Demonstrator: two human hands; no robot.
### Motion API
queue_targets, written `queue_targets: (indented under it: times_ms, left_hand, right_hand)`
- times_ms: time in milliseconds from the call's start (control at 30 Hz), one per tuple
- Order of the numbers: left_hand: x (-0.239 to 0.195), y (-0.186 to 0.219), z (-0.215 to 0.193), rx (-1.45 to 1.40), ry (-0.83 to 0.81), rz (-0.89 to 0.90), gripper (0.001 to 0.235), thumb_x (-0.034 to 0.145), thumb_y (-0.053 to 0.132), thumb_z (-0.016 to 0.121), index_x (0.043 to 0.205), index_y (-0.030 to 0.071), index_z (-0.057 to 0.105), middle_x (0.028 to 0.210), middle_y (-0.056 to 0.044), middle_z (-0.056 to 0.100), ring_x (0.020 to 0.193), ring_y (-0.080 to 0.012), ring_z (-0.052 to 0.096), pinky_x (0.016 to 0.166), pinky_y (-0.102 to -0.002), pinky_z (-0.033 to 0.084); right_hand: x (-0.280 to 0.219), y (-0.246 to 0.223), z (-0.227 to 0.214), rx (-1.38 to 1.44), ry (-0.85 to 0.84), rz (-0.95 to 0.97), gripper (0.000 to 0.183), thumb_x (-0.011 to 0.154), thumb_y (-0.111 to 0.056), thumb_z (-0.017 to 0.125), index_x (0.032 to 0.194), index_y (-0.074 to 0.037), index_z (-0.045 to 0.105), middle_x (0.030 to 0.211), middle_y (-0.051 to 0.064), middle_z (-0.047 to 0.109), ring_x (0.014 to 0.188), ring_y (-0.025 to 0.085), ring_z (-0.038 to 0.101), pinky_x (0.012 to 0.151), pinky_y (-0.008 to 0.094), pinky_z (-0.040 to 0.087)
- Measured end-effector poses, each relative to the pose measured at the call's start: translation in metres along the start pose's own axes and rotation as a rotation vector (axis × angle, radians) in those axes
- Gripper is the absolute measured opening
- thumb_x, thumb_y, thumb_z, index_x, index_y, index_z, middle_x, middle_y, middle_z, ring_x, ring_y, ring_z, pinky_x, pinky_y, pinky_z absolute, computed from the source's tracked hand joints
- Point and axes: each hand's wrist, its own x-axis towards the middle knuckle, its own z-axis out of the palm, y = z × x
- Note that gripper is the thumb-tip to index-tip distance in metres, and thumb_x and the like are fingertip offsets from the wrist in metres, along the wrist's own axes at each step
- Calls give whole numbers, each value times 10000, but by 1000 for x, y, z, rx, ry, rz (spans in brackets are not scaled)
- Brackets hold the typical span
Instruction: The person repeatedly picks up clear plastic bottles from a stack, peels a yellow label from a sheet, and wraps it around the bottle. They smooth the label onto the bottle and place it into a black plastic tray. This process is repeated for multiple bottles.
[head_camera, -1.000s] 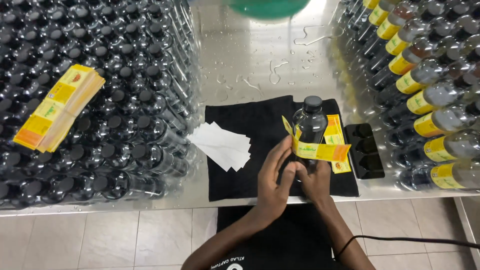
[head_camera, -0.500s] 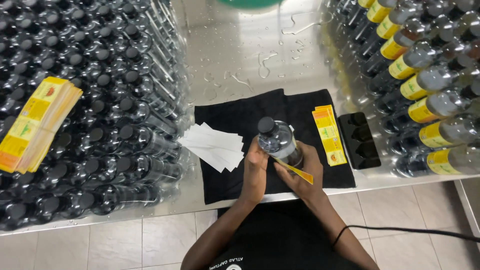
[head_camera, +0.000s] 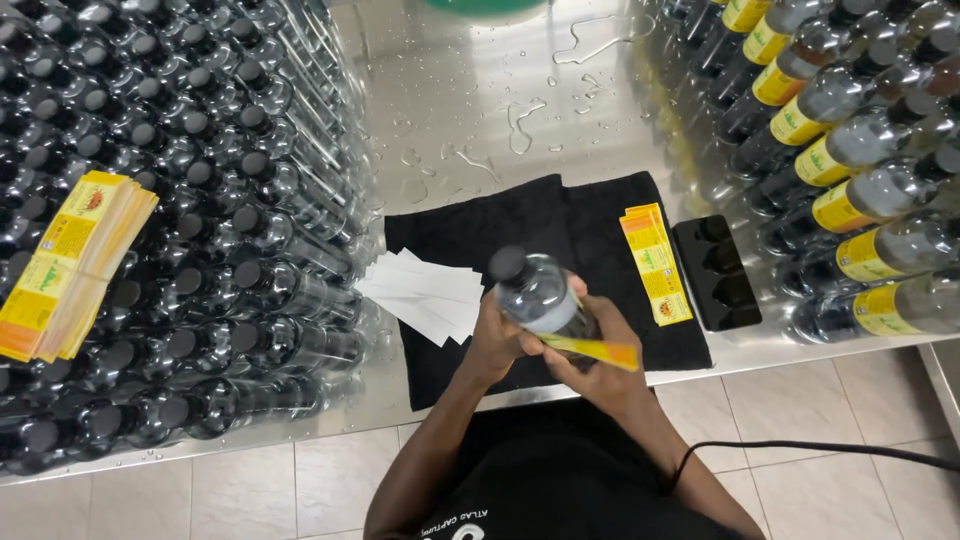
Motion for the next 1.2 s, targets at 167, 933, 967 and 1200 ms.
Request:
queue_targets:
  times_ms: [167,933,967,1200]
  left_hand:
    - [12,62,48,112,-7,-165,965,845,317,953,1603,25,434,1423,-123,636,1359,-183,572,1201,-463,497]
    - [18,44,70,29,406,-383,918,885,493,872,1571,68,435,1447,-142,564,1396,-275,542,1177,-486,469]
    - [17,48,73,38,407,-428,941,837,387,933,1566,65,435,1434,-144,557,1369,-286,558,1152,-476,503]
    - [25,51,81,77,438,-362,876,829,340,942,1509,105,441,1396,-129,566,1343,-264,576,1169,-508,465]
  right_hand:
    - [-1,-9,-20,141,-283,412,535,873,-376,882,1171,27,694,935,247,749,860,444,750,769,580,568]
    - [7,-36,-11,-140,-47,141,713,806,-280,989,1344,63,673,1029,246,743,964,443,768,787,522,637]
    - [1,-25,-9,-176,-37,134,694,805,-305,989,1321,43,684,985,203,740,925,405,774,752,483,642]
    - [-1,-19,-3,-312,19,49,766,821,-301,961,1454,-4,648,1095,188,745,983,392,768,818,462,628]
